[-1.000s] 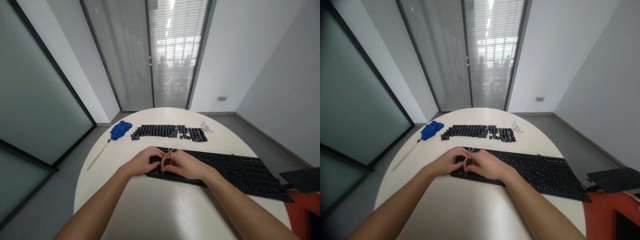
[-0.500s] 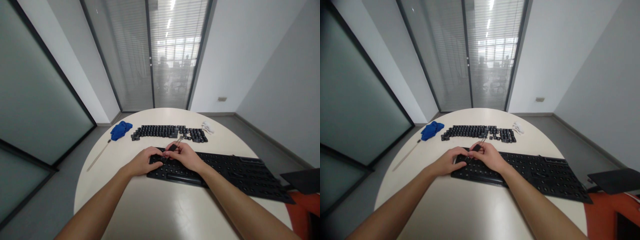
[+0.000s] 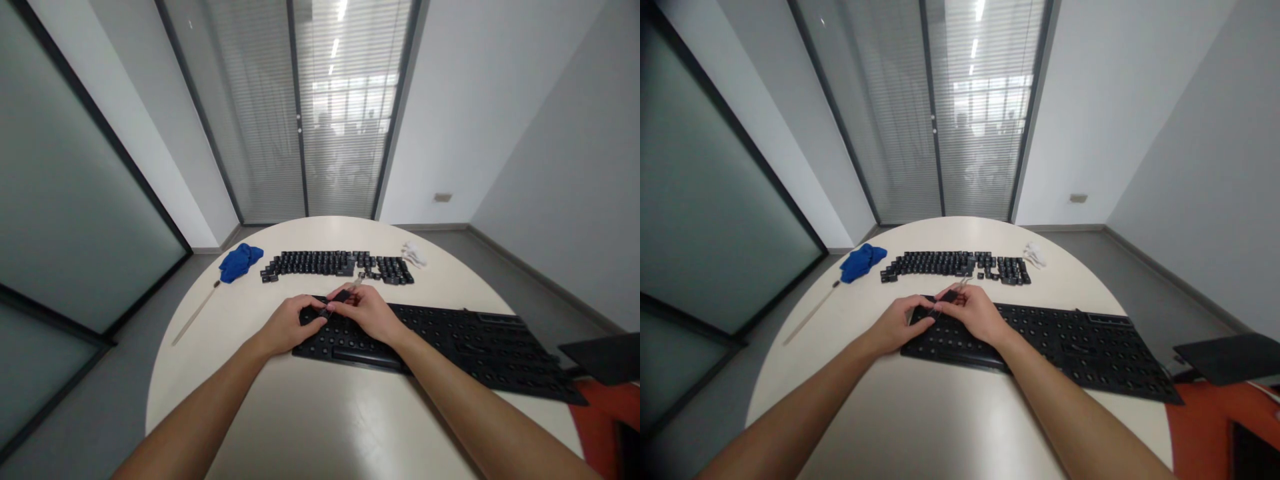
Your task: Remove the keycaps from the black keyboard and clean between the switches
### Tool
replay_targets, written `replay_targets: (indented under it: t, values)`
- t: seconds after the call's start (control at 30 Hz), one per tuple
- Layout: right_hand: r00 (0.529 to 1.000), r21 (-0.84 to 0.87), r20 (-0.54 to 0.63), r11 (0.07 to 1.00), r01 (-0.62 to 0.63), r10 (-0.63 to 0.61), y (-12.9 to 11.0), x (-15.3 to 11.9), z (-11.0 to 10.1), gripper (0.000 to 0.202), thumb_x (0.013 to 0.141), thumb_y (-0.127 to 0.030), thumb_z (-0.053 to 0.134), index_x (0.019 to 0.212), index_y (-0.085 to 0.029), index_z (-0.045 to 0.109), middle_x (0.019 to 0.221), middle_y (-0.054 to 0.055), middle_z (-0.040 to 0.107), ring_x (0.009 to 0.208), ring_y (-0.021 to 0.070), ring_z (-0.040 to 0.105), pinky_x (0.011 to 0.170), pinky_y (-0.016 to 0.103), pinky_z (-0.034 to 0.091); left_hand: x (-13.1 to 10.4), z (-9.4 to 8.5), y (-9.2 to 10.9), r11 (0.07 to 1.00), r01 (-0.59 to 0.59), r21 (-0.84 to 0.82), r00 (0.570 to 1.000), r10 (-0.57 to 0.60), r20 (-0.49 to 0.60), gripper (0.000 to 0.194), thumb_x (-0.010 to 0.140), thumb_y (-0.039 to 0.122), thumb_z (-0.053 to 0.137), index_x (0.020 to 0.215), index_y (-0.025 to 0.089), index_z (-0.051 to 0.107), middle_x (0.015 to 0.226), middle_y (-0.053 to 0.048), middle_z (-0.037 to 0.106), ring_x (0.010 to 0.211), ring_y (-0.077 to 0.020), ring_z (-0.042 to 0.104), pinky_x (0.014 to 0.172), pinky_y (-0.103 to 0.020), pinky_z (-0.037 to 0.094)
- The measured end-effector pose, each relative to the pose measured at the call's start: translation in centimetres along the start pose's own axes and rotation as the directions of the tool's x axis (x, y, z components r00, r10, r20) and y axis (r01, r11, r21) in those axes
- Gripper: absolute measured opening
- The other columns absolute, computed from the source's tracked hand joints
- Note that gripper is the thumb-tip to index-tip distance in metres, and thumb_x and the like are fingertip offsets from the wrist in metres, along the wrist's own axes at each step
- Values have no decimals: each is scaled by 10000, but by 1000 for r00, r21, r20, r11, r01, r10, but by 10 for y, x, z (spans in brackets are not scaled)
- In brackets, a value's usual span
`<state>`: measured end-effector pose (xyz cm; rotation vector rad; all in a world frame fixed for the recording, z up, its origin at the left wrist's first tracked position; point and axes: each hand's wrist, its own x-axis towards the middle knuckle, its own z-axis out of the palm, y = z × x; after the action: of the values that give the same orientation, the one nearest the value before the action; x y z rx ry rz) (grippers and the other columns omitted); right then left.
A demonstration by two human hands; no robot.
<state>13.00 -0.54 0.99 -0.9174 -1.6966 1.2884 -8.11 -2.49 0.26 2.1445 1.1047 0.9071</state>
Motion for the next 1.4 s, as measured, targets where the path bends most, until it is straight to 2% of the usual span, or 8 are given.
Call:
replay_targets:
  t: [0.13,0.27,0.47,0.6,0.8,0.97,1.17,1.4]
  values:
    - [1000,-84,-1,996,2,-2,-1,-1,2,296,766,-435,775,888,-167,738,692,4,684,613,147,583,574,271,428,0,2,3,999,-11,52,1000,11,-3,134,839,237,648,944,189,716,940,-48,729,896,-210,661,851,-325,489]
    - [999,-98,-22,995,27,-29,-1,-2,4,283,767,-429,776,874,-169,736,735,19,706,630,149,596,571,271,430,2,5,7,995,-12,101,1000,13,-10,142,877,230,589,856,185,722,859,-49,722,839,-200,655,814,-320,488]
    - [997,-100,-50,993,58,-63,0,0,0,239,796,-404,754,888,-185,730,835,32,733,752,173,644,690,298,483,4,5,9,997,74,28,995,-72,-64,186,885,231,602,1037,211,708,936,-27,750,890,-196,679,872,-326,496]
    - [997,-93,-50,994,49,-54,0,1,-2,247,795,-409,755,892,-183,729,811,29,724,744,175,647,684,305,491,4,5,11,998,54,41,997,-52,-57,146,910,237,583,973,218,713,910,-16,746,910,-199,675,890,-340,491]
    - [997,103,-77,995,-5,13,0,1,1,283,787,-451,753,888,-194,695,844,37,748,808,189,704,765,336,546,4,7,6,999,42,-30,988,-46,-147,241,913,273,606,1141,205,637,1129,-55,709,1043,-206,657,959,-358,496]
    - [994,277,-65,959,-64,85,2,1,2,323,775,-469,764,934,-206,664,878,43,773,876,201,734,821,353,566,4,7,1,1000,27,14,984,-24,-178,289,868,259,670,1149,209,622,1103,-51,700,1026,-213,644,945,-375,494]
    - [995,234,-61,970,-59,75,4,2,1,346,794,-468,749,983,-192,661,887,57,770,885,192,731,799,334,566,6,6,1,1000,0,23,978,5,-210,171,876,235,656,1042,196,667,1000,-52,681,946,-200,627,895,-368,496]
    - [996,158,-66,986,-47,58,6,3,1,380,790,-458,747,1027,-179,646,930,73,742,875,203,717,806,363,569,6,7,-2,998,36,-52,968,-48,-246,201,829,226,695,1025,181,677,968,-51,676,890,-188,626,875,-355,511]
